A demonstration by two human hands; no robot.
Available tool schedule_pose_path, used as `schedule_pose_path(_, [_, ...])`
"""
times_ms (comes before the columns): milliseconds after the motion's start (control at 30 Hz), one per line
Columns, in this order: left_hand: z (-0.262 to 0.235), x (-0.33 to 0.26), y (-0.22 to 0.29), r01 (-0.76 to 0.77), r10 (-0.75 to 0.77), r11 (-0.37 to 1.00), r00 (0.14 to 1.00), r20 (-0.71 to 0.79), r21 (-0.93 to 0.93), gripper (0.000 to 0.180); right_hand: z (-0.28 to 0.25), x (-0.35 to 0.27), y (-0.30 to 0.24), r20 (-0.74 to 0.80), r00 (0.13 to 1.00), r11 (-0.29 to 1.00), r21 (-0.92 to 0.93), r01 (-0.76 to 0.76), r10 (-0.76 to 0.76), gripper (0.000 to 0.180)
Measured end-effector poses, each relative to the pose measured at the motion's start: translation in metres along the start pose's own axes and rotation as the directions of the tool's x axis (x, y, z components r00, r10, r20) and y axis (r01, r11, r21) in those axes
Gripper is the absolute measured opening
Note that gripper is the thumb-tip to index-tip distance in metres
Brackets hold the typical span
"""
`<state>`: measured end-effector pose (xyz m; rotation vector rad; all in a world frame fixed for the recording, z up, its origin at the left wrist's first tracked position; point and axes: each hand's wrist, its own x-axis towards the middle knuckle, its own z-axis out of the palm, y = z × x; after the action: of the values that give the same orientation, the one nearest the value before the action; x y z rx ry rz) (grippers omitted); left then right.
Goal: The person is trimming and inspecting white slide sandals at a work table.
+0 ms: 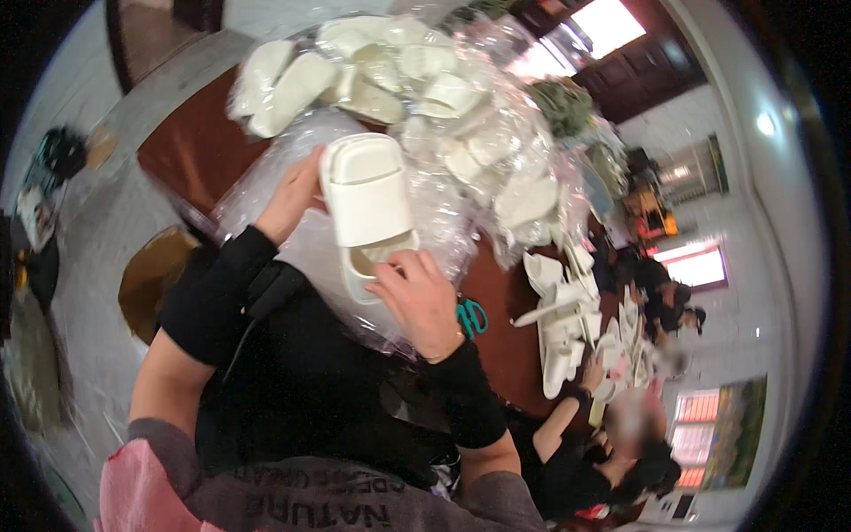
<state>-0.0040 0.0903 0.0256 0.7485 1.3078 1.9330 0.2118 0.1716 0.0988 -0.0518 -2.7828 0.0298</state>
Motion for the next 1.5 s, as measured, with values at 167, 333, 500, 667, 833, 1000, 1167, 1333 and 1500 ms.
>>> schedule_pose_path(167, [-0.001,-0.018,0.004,-0.042,0.037,0.996,0.998,0.053,0.081,0.059,-0.005,-0.010,-0.005,-0.057,0.998,0.998,0.061,0.000,0.003,0.019])
schedule_pose_path(333, [0.026,-0.025,-0.001,0.104,-0.101,0.994,0.981,0.168,-0.011,0.059,-0.016,-0.036,0.002,-0.025,0.997,0.993,0.089,-0.077,0.080,0.019])
schedule_pose_path(500, [0.019,-0.021,-0.016,-0.078,-0.093,0.886,0.937,0.338,0.458,0.044,-0.025,-0.073,0.049,-0.021,0.953,0.952,-0.031,-0.304,0.304,0.025])
schedule_pose_path(667, [-0.015,-0.021,-0.020,-0.460,0.122,0.327,0.887,0.446,0.825,0.020,-0.070,-0.126,0.161,-0.089,0.837,0.782,-0.316,-0.538,0.540,0.023])
schedule_pose_path(833, [-0.023,-0.015,-0.040,-0.420,0.025,0.304,0.901,0.433,0.855,0.027,-0.086,-0.122,0.225,-0.246,0.704,0.529,-0.509,-0.679,0.667,0.030])
schedule_pose_path(1000, [-0.026,-0.018,-0.045,-0.404,-0.067,0.243,0.900,0.431,0.882,0.034,-0.021,-0.010,0.216,-0.176,0.934,0.878,-0.321,-0.354,0.312,0.023])
schedule_pose_path(1167, [-0.026,-0.019,-0.043,-0.380,-0.074,0.254,0.909,0.410,0.889,0.038,0.033,0.120,0.212,-0.155,0.978,0.944,-0.277,-0.179,0.140,0.026])
schedule_pose_path(1333, [-0.021,-0.022,-0.047,-0.367,-0.084,0.246,0.914,0.398,0.897,0.038,0.067,0.203,0.225,-0.214,0.959,0.922,-0.297,-0.247,0.187,0.033])
schedule_pose_path(1500, [-0.021,-0.020,-0.050,-0.367,-0.082,0.236,0.915,0.395,0.900,0.041,0.074,0.222,0.257,-0.072,0.930,0.846,-0.396,-0.358,0.360,0.036])
